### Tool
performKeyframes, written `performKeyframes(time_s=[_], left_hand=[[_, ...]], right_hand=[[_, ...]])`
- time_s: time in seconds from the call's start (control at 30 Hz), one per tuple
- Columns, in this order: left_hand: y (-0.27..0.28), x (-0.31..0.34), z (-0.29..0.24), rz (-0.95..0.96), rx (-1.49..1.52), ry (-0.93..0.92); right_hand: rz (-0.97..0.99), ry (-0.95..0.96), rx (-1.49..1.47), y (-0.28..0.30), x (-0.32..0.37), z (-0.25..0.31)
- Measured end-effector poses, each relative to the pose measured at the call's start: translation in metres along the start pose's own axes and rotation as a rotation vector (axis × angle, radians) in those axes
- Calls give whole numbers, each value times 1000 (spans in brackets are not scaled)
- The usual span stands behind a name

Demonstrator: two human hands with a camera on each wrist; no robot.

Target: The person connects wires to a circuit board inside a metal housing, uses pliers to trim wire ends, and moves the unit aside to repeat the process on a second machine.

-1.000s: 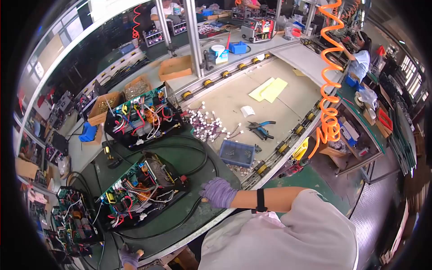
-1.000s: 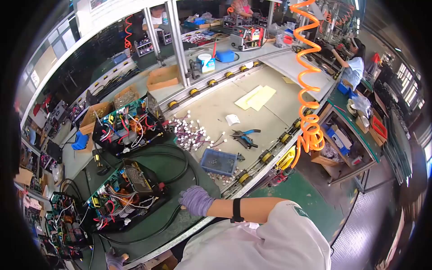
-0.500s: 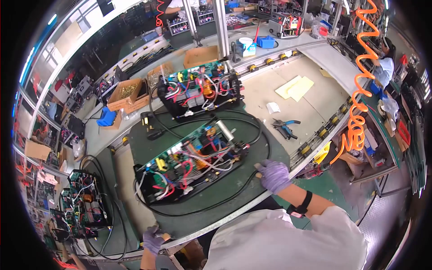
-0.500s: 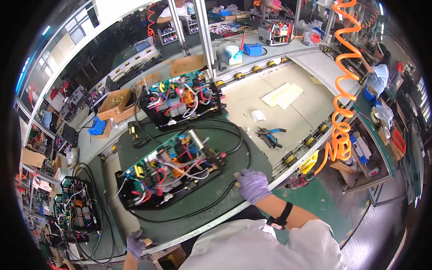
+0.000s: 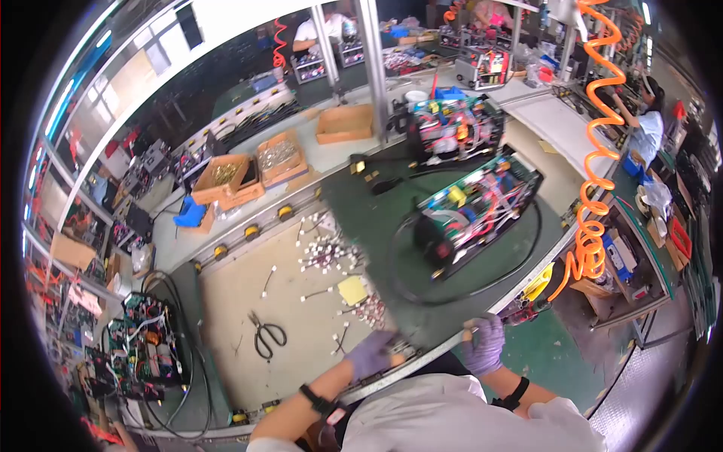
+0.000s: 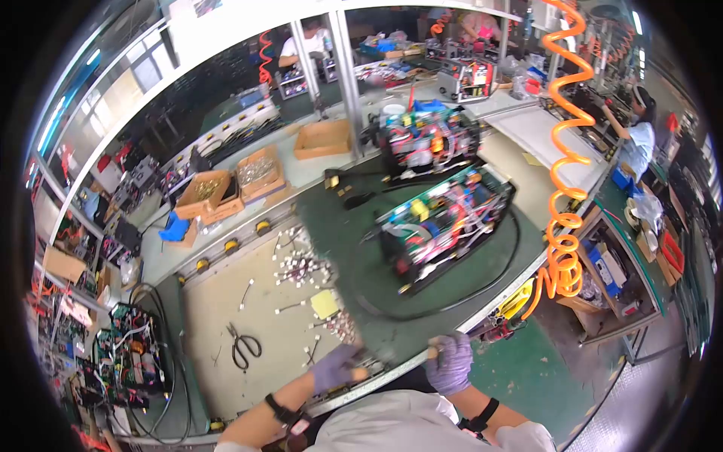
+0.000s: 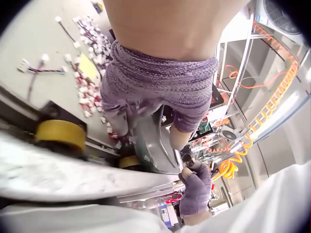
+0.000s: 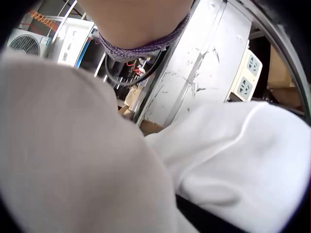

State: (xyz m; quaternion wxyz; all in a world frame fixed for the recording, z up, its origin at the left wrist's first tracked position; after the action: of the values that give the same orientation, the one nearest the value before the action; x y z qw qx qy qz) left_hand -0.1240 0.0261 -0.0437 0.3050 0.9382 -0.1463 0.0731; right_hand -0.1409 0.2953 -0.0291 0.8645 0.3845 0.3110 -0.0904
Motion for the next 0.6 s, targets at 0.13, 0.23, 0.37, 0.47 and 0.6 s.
performKeyframes(time_s=[0.13, 0.23, 0.37, 0.47, 0.6], left_hand=[[-19, -42, -41, 165, -165, 49], [-15, -31, -56, 132, -64, -82], [14, 14, -46, 117, 37, -6], [39, 55, -14, -65, 97, 143], [56, 110, 39, -342, 304, 254]], right_hand=[[407, 49, 364, -32, -33, 40], [528, -173, 717, -59, -64, -2], [474, -546, 823, -67, -123, -99], [190, -845, 675, -72, -152, -209], [29, -949, 704, -43, -186, -254]])
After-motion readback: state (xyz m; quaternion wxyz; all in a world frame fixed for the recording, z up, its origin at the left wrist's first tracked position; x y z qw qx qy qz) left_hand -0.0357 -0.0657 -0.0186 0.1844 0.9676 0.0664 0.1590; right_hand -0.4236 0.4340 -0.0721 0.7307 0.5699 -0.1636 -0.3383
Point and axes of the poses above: each hand's wrist, its own x-axis away from the middle knuckle, its own y-axis out of the back of the hand, z = x × y, the point moved 5 cm from there along -x, towards the middle knuckle, and after that the axes turned 10 degrees about -z, right-handed, at the moved point
